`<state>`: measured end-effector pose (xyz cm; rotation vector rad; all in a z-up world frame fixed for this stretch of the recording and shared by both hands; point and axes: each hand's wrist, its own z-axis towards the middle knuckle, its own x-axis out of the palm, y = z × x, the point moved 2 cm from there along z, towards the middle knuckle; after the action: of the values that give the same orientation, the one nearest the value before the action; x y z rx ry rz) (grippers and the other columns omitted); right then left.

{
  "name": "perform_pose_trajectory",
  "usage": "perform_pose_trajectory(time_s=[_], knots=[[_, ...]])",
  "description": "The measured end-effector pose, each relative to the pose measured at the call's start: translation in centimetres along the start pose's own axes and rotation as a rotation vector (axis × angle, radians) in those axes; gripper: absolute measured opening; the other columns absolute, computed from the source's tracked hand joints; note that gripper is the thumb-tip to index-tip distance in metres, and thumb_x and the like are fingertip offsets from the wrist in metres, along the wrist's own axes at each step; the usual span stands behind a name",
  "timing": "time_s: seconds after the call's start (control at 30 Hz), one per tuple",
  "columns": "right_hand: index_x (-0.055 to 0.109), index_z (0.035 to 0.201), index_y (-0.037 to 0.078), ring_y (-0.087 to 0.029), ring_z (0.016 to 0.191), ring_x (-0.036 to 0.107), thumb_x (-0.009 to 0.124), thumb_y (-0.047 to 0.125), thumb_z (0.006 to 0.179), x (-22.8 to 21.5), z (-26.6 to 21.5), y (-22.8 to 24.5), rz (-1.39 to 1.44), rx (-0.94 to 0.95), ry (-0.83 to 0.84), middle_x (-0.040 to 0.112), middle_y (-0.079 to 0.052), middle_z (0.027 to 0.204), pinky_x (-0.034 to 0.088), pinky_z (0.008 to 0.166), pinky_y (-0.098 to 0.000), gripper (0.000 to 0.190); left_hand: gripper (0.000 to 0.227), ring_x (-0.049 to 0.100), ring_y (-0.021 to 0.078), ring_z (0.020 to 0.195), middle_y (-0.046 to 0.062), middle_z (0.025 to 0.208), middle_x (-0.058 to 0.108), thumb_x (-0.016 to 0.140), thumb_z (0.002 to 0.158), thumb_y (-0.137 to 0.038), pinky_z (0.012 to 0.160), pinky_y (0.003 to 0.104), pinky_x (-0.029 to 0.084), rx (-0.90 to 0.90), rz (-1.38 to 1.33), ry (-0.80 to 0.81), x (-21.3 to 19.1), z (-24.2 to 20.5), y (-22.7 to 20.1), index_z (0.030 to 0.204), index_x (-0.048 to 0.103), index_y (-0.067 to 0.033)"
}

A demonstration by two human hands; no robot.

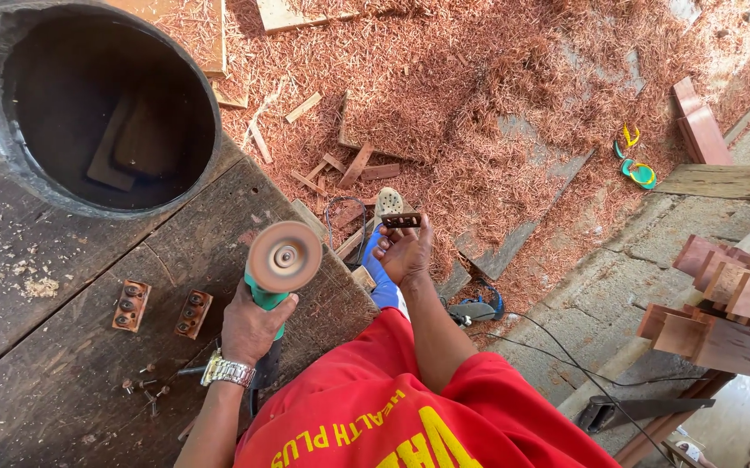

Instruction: The person holds an angle grinder in one hand and presses small metal plates against its spinning disc, grinding their edges and surfaces. They reposition and flip each plate repeatedly to grind different sides, setting finished plates on the workbench.

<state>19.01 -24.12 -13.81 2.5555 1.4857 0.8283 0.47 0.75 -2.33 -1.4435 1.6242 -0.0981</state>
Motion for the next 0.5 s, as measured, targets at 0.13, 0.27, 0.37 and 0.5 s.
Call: perform_pose_trajectory(time_s=[0.13,0.27,0.37,0.5], knots=[[0.064,0.112,0.01,-0.021,0.068,0.045,0.046,0.073,0.092,0.1,0.2,0.5,-0.001,0.025,0.025,0.06,-0.01,0.086,0.034,0.061,-0.0393,0.068,0.085,0.074,0.0408,0.096,0.025,0.105,0.075,0.083,0.072,-0.052,0.076,0.049,0.062,-0.01,0.018,0.001,-0.2,0.0,-0.4,0.132,0.055,0.0009],[0.067,0.115,0.009,-0.021,0.068,0.047,0.042,0.075,0.095,1.3,-0.3,1.0,0.068,0.04,0.178,0.062,-0.012,0.086,0.036,0.06,-0.0379,0.074,0.084,0.074,0.0397,0.096,0.024,0.109,0.074,0.082,0.072,-0.052,0.077,0.049,0.061,0.017,-0.035,-0.005,-0.5,-0.1,-1.0,0.132,0.056,-0.0003],[0.066,0.118,0.009,-0.022,0.072,0.051,0.038,0.078,0.096,4.2,-1.6,2.1,0.098,0.07,0.291,0.065,-0.012,0.091,0.041,0.064,-0.0388,0.078,0.084,0.074,0.0386,0.097,0.023,0.11,0.075,0.081,0.074,-0.053,0.079,0.048,0.06,0.093,-0.086,-0.019,-0.3,-0.2,-0.8,0.134,0.056,-0.0003],[0.068,0.128,0.012,-0.023,0.071,0.055,0.039,0.078,0.097,10.8,-2.6,4.0,-0.125,0.035,0.498,0.064,-0.012,0.092,0.047,0.066,-0.0408,0.079,0.088,0.078,0.0347,0.092,0.02,0.103,0.078,0.078,0.073,-0.056,0.08,0.044,0.063,-0.015,-0.131,0.079,-0.5,0.0,-0.5,0.135,0.053,0.0004]])
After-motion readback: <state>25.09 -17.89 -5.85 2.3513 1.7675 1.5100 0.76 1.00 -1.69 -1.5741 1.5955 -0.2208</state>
